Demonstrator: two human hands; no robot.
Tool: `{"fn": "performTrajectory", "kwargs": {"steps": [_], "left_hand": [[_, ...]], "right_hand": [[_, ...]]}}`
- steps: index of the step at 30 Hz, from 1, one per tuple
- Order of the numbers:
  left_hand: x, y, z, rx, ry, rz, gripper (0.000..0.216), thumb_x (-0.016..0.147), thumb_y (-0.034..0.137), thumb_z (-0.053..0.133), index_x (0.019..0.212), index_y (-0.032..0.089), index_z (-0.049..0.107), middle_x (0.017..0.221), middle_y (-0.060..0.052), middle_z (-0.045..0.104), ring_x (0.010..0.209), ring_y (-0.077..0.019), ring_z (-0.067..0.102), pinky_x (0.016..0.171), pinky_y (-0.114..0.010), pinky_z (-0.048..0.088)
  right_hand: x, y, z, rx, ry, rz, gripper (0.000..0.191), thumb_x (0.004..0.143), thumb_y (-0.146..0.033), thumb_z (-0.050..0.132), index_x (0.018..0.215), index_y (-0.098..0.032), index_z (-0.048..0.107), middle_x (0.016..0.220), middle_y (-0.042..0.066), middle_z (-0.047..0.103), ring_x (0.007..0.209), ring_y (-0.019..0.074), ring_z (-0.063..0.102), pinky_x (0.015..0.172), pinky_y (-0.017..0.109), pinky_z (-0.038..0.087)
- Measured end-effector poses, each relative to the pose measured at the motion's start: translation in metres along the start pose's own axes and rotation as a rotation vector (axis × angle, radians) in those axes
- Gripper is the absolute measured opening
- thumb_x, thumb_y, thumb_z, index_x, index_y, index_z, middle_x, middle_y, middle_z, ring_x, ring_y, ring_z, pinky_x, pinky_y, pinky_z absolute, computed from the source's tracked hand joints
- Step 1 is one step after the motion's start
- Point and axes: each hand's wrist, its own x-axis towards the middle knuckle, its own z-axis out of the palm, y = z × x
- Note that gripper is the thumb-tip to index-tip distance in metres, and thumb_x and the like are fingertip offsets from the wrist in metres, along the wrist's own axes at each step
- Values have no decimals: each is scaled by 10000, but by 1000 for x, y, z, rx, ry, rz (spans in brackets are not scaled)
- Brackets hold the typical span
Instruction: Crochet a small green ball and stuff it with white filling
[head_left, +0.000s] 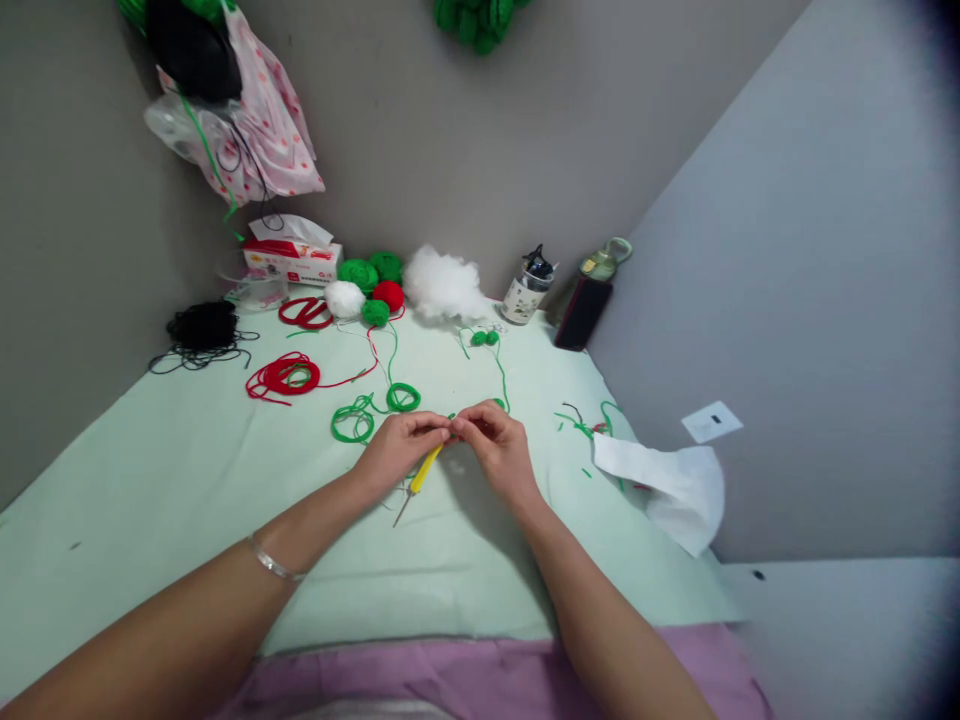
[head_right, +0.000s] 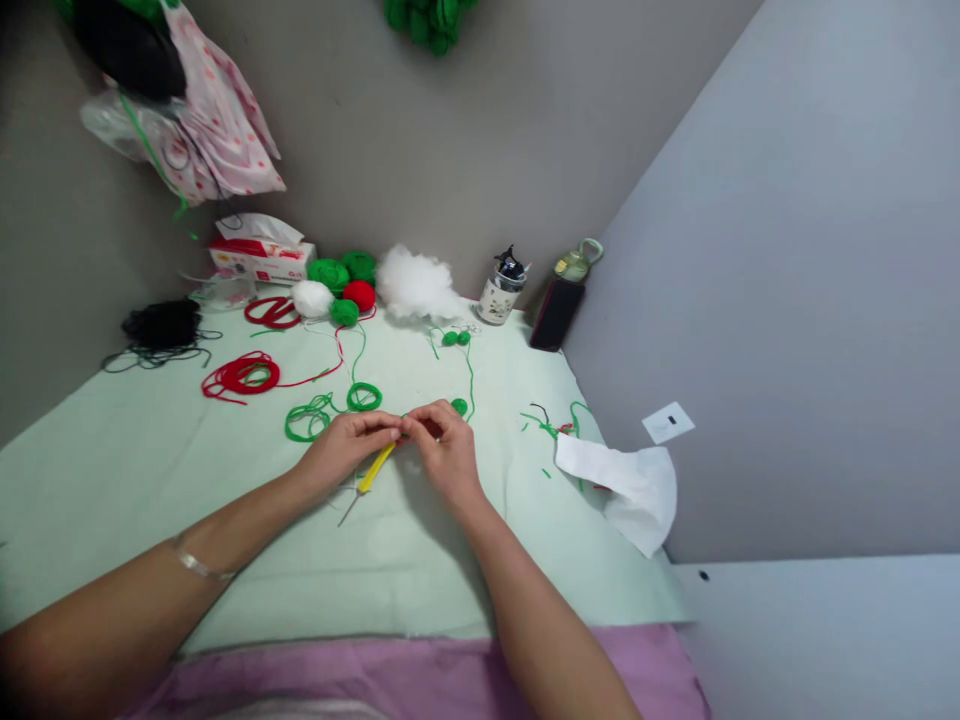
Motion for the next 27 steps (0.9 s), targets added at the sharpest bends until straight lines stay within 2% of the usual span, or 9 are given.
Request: {"fn": "performTrajectory", "kwargs": {"steps": [3, 5, 8, 11, 14, 16, 23, 25, 27], "left_hand": [[1, -6, -3, -54, 0, -26, 287, 797, 453, 821, 813, 167, 811, 847, -53, 788, 892, -221, 703, 887, -324, 528], [2, -11, -5, -96, 3, -48, 337, 831, 496, 798, 812, 160, 786, 844, -56, 773, 894, -211, 705, 896, -327, 537], [4, -16, -9, -129, -3, -75, 284, 875, 428, 795, 854, 147, 757, 886, -56, 761, 929, -202, 713, 934, -347, 552], [6, -17, -12, -118, -18, -95, 217, 952, 347, 745, 1018, 140, 733, 1053, -72, 755, 994, -221, 720, 927, -419, 590], [7, -19, -13, -82, -19, -99, 300, 1001, 352, 693, 1233, 162, 686, 1245, -101, 714, 1060, -251, 714, 905, -468, 616], [8, -21, -13, -50, -6, -87, 351, 1005, 361, 686, 1299, 170, 663, 1297, -112, 695, 1085, -261, 709, 913, -476, 618], [14, -28, -12, 87, 32, 7, 357, 1006, 362, 686, 1308, 172, 658, 1289, -111, 697, 1064, -255, 713, 896, -466, 624], [14, -28, -11, 115, 30, 47, 328, 1008, 365, 685, 1266, 164, 671, 1231, -100, 711, 1005, -236, 718, 857, -441, 628], [12, -27, -10, 132, 27, 97, 243, 998, 345, 692, 1148, 155, 686, 1082, -64, 727, 913, -208, 715, 813, -400, 619]], "right_hand": [[-4, -4, 2, -105, -16, -129, 163, 968, -269, 626, 862, -227, 742, 850, 45, 674, 747, 166, 628, 698, 298, 512], [-7, -6, 3, -172, -42, -206, 182, 986, -247, 601, 899, -237, 761, 875, 53, 682, 751, 164, 626, 695, 296, 500], [-8, -6, 3, -262, -54, -287, 214, 1010, -231, 583, 901, -239, 767, 886, 63, 696, 780, 169, 640, 686, 290, 490], [-8, -4, 4, -336, -35, -337, 217, 1020, -215, 585, 884, -228, 754, 884, 67, 697, 794, 171, 646, 683, 283, 492], [-7, -2, 7, -388, -19, -369, 206, 1025, -186, 568, 912, -215, 738, 892, 72, 691, 799, 173, 647, 691, 281, 508], [-7, -2, 9, -413, -17, -383, 211, 1028, -167, 542, 941, -207, 730, 899, 79, 685, 808, 181, 645, 694, 286, 519], [-7, 0, 11, -440, -14, -371, 197, 1021, -170, 540, 952, -211, 720, 911, 81, 675, 794, 179, 630, 695, 297, 532], [-6, 0, 11, -434, -3, -343, 195, 1014, -178, 552, 938, -219, 727, 914, 84, 678, 805, 183, 630, 697, 300, 525], [-6, 0, 11, -419, 6, -308, 195, 1003, -184, 561, 920, -225, 733, 921, 92, 682, 830, 196, 634, 696, 309, 517]]}}
